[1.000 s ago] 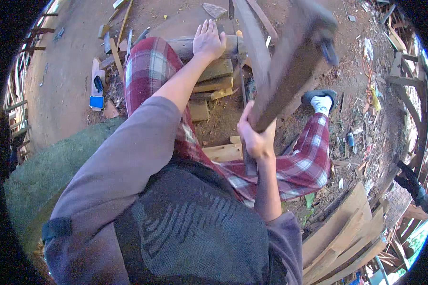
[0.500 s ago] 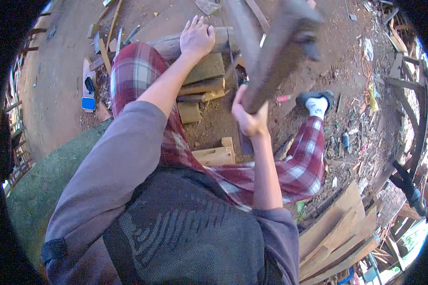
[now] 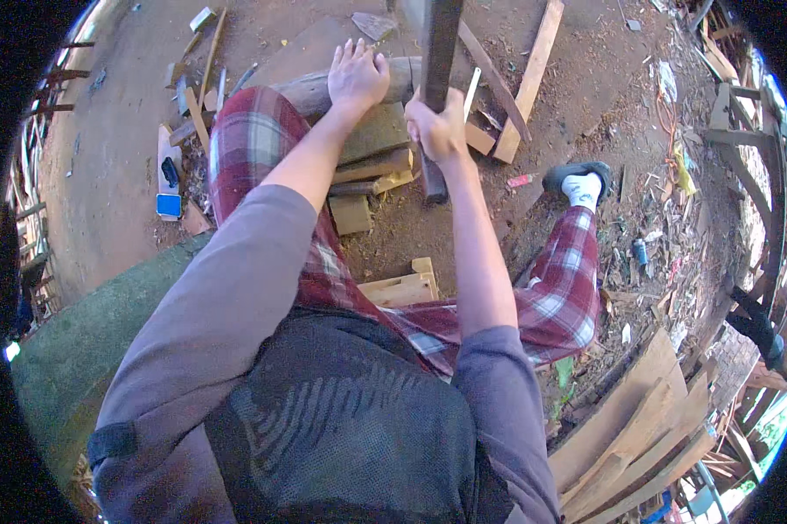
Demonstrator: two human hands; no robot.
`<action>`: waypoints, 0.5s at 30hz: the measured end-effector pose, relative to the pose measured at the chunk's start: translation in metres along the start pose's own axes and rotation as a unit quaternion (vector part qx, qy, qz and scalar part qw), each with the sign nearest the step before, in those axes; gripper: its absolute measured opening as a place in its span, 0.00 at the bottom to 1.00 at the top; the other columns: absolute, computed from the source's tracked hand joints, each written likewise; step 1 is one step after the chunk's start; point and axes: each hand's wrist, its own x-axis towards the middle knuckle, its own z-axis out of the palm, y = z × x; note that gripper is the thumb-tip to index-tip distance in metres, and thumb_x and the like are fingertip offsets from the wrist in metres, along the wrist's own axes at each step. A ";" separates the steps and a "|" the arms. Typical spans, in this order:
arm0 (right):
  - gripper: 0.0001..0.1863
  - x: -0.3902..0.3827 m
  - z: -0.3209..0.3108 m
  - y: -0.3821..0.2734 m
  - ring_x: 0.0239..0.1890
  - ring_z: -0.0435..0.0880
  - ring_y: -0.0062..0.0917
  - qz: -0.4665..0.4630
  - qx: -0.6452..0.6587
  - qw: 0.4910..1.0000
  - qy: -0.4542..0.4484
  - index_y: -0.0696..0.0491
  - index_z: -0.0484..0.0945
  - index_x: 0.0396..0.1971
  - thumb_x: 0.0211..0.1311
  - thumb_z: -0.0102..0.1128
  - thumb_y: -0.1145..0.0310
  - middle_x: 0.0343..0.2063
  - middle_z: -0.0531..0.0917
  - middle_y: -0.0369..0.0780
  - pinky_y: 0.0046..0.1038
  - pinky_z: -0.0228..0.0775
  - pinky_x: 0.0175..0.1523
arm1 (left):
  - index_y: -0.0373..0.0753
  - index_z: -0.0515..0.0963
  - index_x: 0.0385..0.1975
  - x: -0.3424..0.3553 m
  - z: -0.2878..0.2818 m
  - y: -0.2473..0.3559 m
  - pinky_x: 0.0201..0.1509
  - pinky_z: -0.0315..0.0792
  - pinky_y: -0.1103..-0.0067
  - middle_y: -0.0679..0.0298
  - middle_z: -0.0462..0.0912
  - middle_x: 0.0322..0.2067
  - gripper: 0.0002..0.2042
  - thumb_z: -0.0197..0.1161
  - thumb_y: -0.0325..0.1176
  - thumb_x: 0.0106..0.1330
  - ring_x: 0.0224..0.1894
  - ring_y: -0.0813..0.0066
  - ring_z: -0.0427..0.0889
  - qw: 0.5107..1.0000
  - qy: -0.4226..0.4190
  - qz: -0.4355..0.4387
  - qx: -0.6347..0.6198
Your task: Sawing a cylindrical piece of wood into two segments using a handsaw.
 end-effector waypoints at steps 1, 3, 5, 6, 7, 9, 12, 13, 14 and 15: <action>0.06 -0.004 0.005 0.001 0.10 0.68 0.17 0.006 -0.011 1.000 0.010 0.56 0.70 0.16 0.49 0.56 0.76 0.10 0.71 0.34 0.20 0.57 0.16 | 0.29 0.73 0.54 -0.001 0.001 0.001 0.74 0.47 0.68 0.50 0.68 0.62 0.26 0.41 0.43 0.67 0.69 0.59 0.60 1.000 0.001 0.007 0.030; 0.08 -0.012 0.010 -0.002 0.10 0.68 0.16 0.012 -0.020 1.000 0.018 0.56 0.70 0.15 0.49 0.56 0.76 0.10 0.72 0.34 0.20 0.58 0.16 | 0.29 0.72 0.55 -0.003 0.003 0.005 0.73 0.47 0.67 0.48 0.68 0.62 0.26 0.41 0.43 0.68 0.69 0.57 0.60 0.999 -0.007 0.015 0.051; 0.08 -0.022 0.012 -0.018 0.10 0.68 0.16 0.020 -0.014 0.999 0.042 0.56 0.70 0.15 0.49 0.56 0.76 0.10 0.72 0.34 0.20 0.58 0.16 | 0.29 0.72 0.56 -0.009 0.005 0.017 0.74 0.47 0.66 0.48 0.68 0.62 0.26 0.41 0.43 0.67 0.68 0.57 0.60 0.998 -0.007 0.012 0.057; 0.07 -0.026 0.016 -0.032 0.10 0.68 0.16 0.030 -0.006 0.998 0.061 0.56 0.69 0.15 0.49 0.55 0.76 0.10 0.72 0.35 0.21 0.58 0.16 | 0.29 0.72 0.56 -0.005 0.005 0.019 0.74 0.46 0.65 0.48 0.68 0.62 0.26 0.41 0.43 0.67 0.68 0.56 0.60 0.998 -0.007 0.004 0.066; 0.07 -0.034 0.033 -0.056 0.10 0.68 0.16 0.021 -0.004 0.999 0.038 0.57 0.69 0.16 0.50 0.55 0.76 0.10 0.71 0.35 0.21 0.59 0.16 | 0.28 0.71 0.56 -0.003 0.006 0.001 0.74 0.46 0.64 0.48 0.67 0.62 0.26 0.41 0.43 0.67 0.69 0.56 0.60 0.998 -0.002 -0.018 0.060; 0.04 -0.058 0.028 -0.086 0.10 0.67 0.17 0.013 -0.018 0.998 0.052 0.56 0.69 0.21 0.52 0.53 0.77 0.10 0.70 0.34 0.21 0.59 0.17 | 0.27 0.70 0.57 0.001 0.004 0.009 0.74 0.44 0.64 0.48 0.66 0.63 0.27 0.41 0.43 0.67 0.69 0.56 0.58 0.999 -0.016 -0.023 0.033; 0.03 -0.107 0.027 -0.124 0.10 0.67 0.19 0.033 0.044 0.995 0.081 0.57 0.68 0.22 0.53 0.48 0.77 0.11 0.69 0.35 0.22 0.60 0.17 | 0.25 0.68 0.57 0.014 0.000 0.002 0.75 0.42 0.65 0.47 0.64 0.64 0.28 0.42 0.43 0.66 0.70 0.57 0.57 0.999 -0.013 -0.038 0.016; 0.02 -0.121 0.022 -0.131 0.11 0.67 0.19 0.018 0.042 0.997 0.064 0.58 0.67 0.22 0.50 0.49 0.77 0.10 0.69 0.36 0.22 0.59 0.17 | 0.25 0.68 0.57 0.011 0.003 0.004 0.74 0.42 0.65 0.47 0.64 0.64 0.28 0.42 0.43 0.66 0.70 0.57 0.57 0.999 -0.013 -0.039 0.017; 0.02 -0.137 0.025 -0.137 0.11 0.67 0.19 0.035 0.075 0.992 0.096 0.58 0.68 0.21 0.48 0.50 0.76 0.11 0.68 0.36 0.23 0.59 0.18 | 0.25 0.68 0.57 0.006 0.006 0.005 0.74 0.42 0.65 0.47 0.64 0.64 0.28 0.42 0.43 0.66 0.70 0.57 0.57 0.999 -0.014 -0.041 0.018; 0.02 -0.154 0.026 -0.148 0.11 0.67 0.19 0.036 0.084 0.990 0.106 0.58 0.68 0.21 0.47 0.50 0.76 0.11 0.69 0.36 0.22 0.59 0.18 | 0.25 0.69 0.57 0.006 0.005 0.010 0.74 0.43 0.65 0.46 0.64 0.64 0.28 0.42 0.43 0.66 0.70 0.56 0.57 0.999 -0.023 -0.039 0.027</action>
